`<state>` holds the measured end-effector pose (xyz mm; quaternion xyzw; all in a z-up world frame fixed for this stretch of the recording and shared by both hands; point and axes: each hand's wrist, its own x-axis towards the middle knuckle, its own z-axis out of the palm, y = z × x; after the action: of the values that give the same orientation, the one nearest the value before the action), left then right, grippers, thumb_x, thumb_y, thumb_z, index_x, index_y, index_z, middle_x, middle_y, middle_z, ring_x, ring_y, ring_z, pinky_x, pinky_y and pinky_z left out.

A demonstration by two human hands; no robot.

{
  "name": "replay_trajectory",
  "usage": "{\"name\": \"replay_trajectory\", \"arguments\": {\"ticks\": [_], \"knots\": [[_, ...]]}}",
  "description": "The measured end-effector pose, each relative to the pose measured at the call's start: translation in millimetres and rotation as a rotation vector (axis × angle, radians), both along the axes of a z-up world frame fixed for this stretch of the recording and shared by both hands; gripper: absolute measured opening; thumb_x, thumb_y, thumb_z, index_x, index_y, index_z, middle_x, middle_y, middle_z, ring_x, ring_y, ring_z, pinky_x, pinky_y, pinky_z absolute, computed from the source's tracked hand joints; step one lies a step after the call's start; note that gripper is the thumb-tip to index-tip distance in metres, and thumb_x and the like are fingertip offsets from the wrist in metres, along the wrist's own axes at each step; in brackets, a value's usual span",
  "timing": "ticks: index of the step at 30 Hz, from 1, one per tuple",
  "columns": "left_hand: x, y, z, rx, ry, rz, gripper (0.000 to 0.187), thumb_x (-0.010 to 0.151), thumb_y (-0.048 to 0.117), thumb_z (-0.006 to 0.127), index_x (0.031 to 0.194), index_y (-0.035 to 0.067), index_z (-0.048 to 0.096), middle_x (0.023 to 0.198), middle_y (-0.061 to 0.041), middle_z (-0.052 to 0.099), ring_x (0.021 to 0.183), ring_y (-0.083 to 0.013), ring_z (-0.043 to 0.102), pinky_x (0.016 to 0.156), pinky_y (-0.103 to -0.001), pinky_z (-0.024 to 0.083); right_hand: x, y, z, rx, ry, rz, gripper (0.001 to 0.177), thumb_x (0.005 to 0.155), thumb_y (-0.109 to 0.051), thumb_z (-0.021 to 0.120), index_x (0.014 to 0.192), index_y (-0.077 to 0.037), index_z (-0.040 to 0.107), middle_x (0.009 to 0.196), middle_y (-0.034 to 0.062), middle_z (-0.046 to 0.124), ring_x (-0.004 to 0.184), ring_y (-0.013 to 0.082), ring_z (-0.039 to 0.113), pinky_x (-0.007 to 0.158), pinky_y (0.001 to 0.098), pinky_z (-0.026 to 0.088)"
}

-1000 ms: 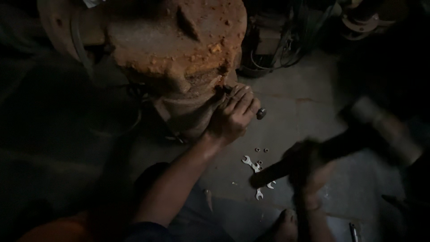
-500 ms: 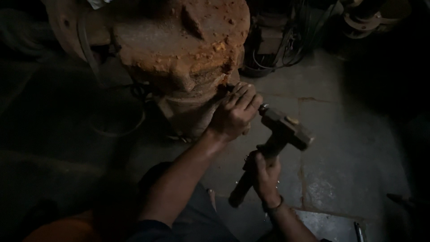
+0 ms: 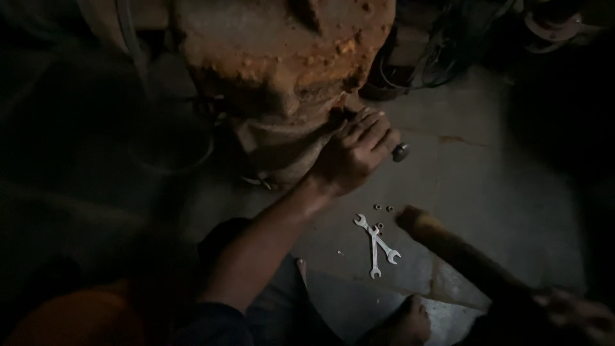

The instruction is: The person uses a hammer and a wrench to remove nuts from a rusted motor casing while sitting on the floor.

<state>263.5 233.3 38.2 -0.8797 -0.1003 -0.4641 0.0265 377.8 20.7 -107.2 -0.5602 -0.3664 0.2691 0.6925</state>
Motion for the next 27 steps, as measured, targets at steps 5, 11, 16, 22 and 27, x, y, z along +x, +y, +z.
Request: {"name": "replay_trajectory", "arguments": {"ticks": [5,11,16,22,27], "knots": [[9.2,-0.2,-11.5,0.076,0.004,0.009,0.035,0.084,-0.004,0.065,0.119,0.0,0.065,0.128,-0.024,0.062,0.127,-0.0416,0.059,0.114,-0.055,0.049,20.6,-1.4,22.1,-0.155,-0.035,0.002,0.02,0.091,-0.016,0.073,0.102,-0.001,0.064,0.083,0.0071,0.065,0.068,0.0155,0.061,0.059,0.0329,0.051],[14.4,-12.7,-24.2,0.254,0.093,-0.011,0.035,0.078,0.009,0.07,0.113,0.003,0.07,0.124,-0.021,0.069,0.122,-0.0393,0.063,0.103,-0.053,0.05,52.1,-16.6,88.8,0.082,-0.017,-0.022,0.018,0.098,-0.008,0.07,0.092,0.005,0.06,0.071,0.0129,0.063,0.06,0.0224,0.061,0.057,0.0378,0.052],[1.8,-29.9,-22.8,0.261,0.077,-0.056,0.018,0.091,0.007,0.072,0.109,0.001,0.07,0.121,-0.018,0.071,0.125,-0.0358,0.065,0.113,-0.05,0.051,40.4,-24.0,92.4,0.24,0.041,-0.066,0.008,0.093,-0.003,0.062,0.1,0.002,0.06,0.08,0.0132,0.067,0.066,0.0228,0.065,0.06,0.0365,0.055],[-2.2,-14.1,-9.8,0.219,0.021,0.0,0.014,0.093,0.003,0.072,0.106,0.0,0.068,0.121,-0.017,0.068,0.126,-0.0353,0.063,0.116,-0.05,0.048,17.4,-19.1,70.3,0.151,0.072,-0.03,0.007,0.094,-0.002,0.064,0.097,0.004,0.061,0.078,0.013,0.066,0.065,0.0217,0.066,0.059,0.0353,0.056],[-5.6,-5.1,-4.5,0.201,0.029,0.029,0.029,0.083,0.0,0.073,0.111,-0.003,0.066,0.126,-0.017,0.066,0.131,-0.036,0.062,0.119,-0.049,0.048,5.0,-11.0,58.0,0.123,0.066,-0.006,0.01,0.092,-0.004,0.065,0.099,0.002,0.062,0.081,0.0122,0.068,0.069,0.0193,0.067,0.062,0.0331,0.056]]}}
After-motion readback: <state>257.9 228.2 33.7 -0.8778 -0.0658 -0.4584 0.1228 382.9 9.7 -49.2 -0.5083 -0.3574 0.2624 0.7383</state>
